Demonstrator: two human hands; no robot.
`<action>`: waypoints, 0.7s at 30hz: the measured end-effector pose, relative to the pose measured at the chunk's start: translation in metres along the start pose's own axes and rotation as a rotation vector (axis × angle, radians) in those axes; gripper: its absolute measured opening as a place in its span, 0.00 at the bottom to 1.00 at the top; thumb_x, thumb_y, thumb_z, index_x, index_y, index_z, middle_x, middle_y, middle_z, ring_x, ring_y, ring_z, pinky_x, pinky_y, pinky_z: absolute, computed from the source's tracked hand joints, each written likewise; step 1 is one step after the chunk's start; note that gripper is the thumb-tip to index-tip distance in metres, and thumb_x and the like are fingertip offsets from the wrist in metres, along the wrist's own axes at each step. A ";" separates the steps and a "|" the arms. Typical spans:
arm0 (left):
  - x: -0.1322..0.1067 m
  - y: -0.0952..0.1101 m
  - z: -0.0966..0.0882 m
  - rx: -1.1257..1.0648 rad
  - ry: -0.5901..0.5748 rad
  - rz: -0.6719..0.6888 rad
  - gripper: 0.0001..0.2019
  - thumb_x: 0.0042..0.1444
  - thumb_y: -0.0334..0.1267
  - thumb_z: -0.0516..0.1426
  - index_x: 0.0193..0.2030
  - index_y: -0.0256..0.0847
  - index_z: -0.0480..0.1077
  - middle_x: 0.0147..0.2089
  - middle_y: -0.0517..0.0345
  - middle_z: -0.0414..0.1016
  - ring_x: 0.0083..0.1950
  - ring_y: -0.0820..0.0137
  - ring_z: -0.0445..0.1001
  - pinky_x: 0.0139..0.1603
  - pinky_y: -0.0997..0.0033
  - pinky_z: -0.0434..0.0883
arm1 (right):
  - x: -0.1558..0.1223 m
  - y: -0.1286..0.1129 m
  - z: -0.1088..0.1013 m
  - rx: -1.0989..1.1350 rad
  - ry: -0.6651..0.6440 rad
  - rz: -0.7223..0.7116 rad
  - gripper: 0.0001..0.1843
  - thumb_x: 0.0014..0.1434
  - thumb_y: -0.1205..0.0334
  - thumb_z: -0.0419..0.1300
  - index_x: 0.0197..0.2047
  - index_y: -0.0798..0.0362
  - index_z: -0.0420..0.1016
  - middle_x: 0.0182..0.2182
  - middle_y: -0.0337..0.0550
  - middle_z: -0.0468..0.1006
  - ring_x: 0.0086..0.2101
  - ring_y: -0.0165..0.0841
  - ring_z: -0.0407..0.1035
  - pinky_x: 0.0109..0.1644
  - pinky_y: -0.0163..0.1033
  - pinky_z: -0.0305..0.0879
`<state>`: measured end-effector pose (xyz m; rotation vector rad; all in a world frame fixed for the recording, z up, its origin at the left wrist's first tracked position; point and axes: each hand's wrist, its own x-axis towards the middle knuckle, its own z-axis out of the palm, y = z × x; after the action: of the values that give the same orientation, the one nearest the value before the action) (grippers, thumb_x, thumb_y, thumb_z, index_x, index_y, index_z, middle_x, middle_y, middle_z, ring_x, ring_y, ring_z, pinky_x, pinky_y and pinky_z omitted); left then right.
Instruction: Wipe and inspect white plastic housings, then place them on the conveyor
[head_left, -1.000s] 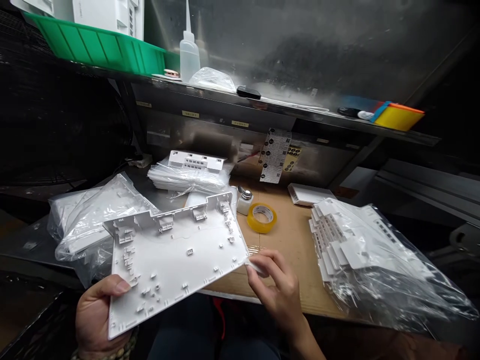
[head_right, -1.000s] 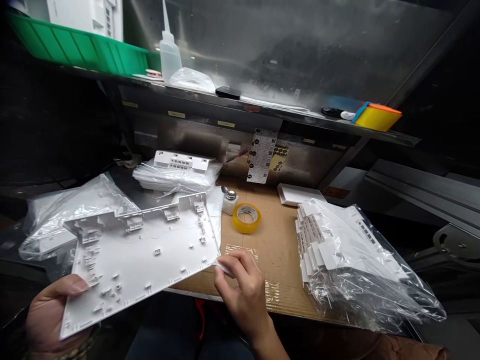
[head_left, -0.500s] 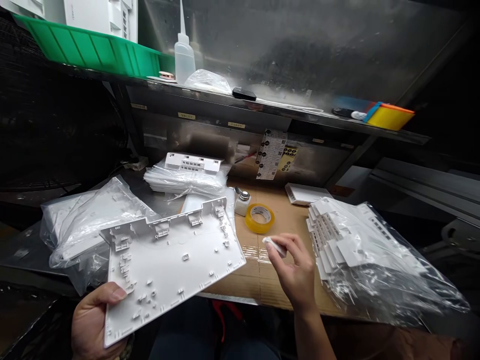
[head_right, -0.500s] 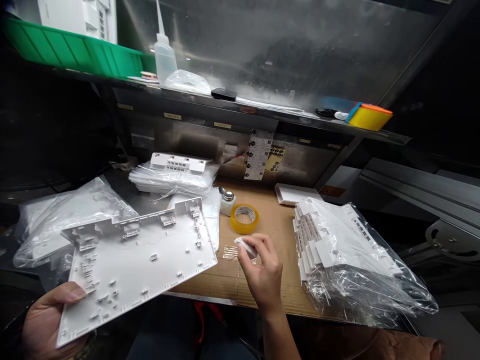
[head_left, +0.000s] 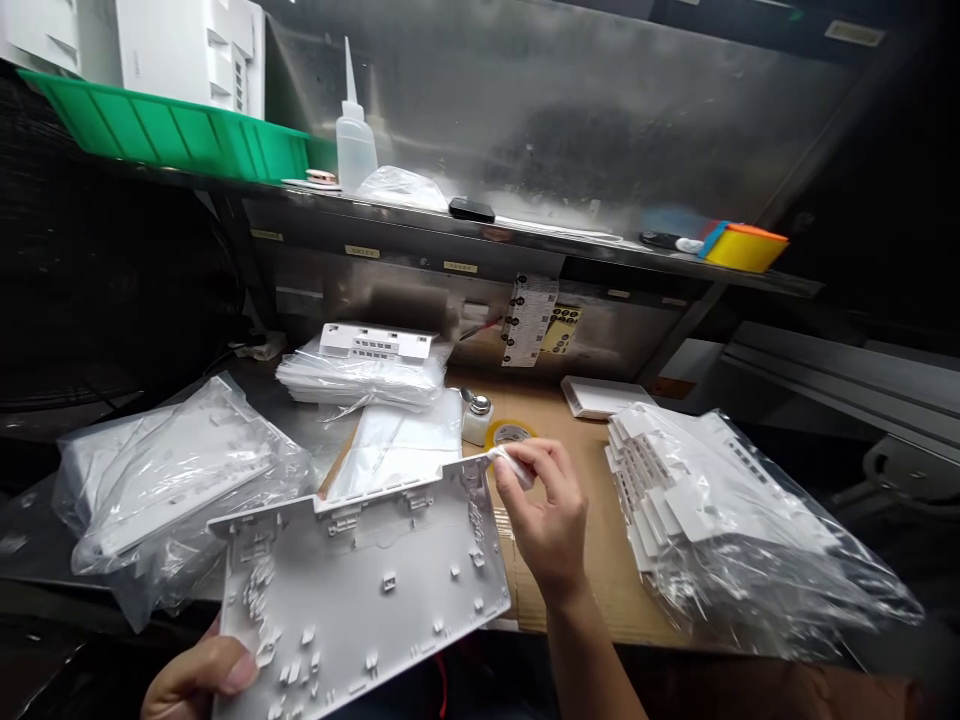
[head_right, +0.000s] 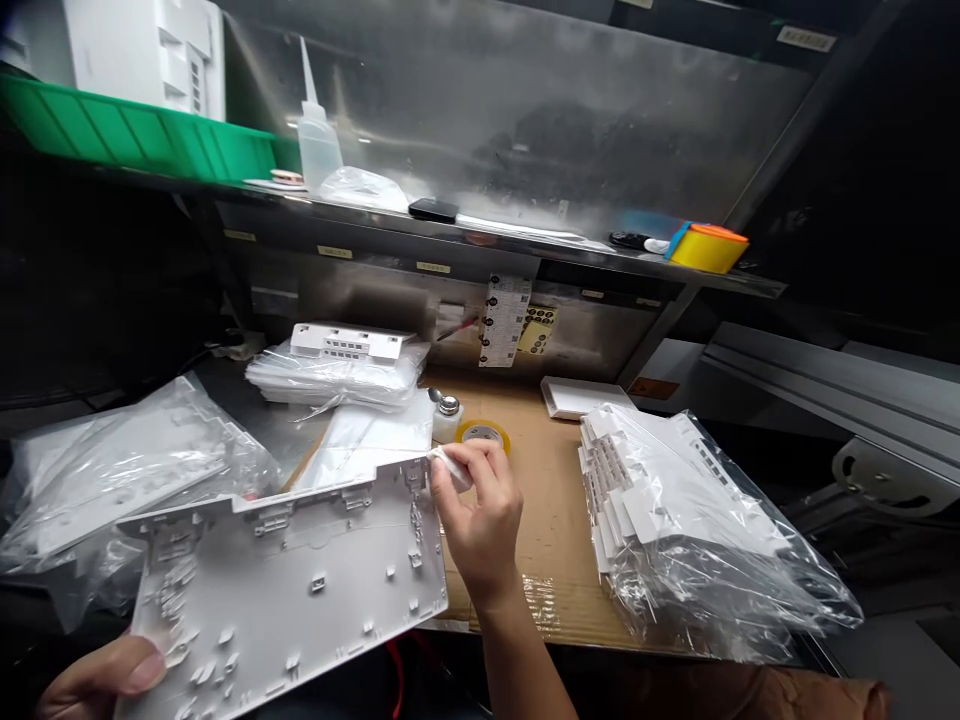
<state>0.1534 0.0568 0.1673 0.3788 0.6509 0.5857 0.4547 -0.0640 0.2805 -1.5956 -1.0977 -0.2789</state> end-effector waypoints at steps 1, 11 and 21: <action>-0.002 0.000 0.011 0.081 0.057 0.068 0.53 0.35 0.23 0.56 0.67 0.79 0.60 0.47 0.73 0.81 0.51 0.38 0.78 0.43 0.32 0.79 | 0.000 0.000 0.000 -0.001 0.001 -0.001 0.06 0.65 0.66 0.63 0.45 0.53 0.79 0.40 0.44 0.74 0.39 0.30 0.69 0.41 0.37 0.69; -0.009 -0.010 0.068 -0.022 0.058 0.139 0.50 0.30 0.21 0.58 0.67 0.51 0.69 0.46 0.52 0.83 0.49 0.40 0.80 0.48 0.40 0.80 | -0.002 0.019 -0.008 -0.073 -0.001 -0.036 0.06 0.64 0.65 0.65 0.45 0.52 0.80 0.40 0.42 0.75 0.40 0.29 0.70 0.44 0.35 0.67; -0.001 -0.043 0.136 -0.064 -0.066 0.104 0.55 0.35 0.18 0.58 0.73 0.55 0.57 0.48 0.55 0.80 0.44 0.56 0.81 0.47 0.60 0.79 | -0.004 -0.037 0.017 0.099 -0.062 -0.101 0.07 0.64 0.69 0.64 0.45 0.51 0.78 0.39 0.41 0.72 0.36 0.27 0.67 0.40 0.34 0.66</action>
<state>0.2589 0.0025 0.2464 0.3723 0.5497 0.6886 0.4175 -0.0531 0.2955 -1.4717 -1.2237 -0.2395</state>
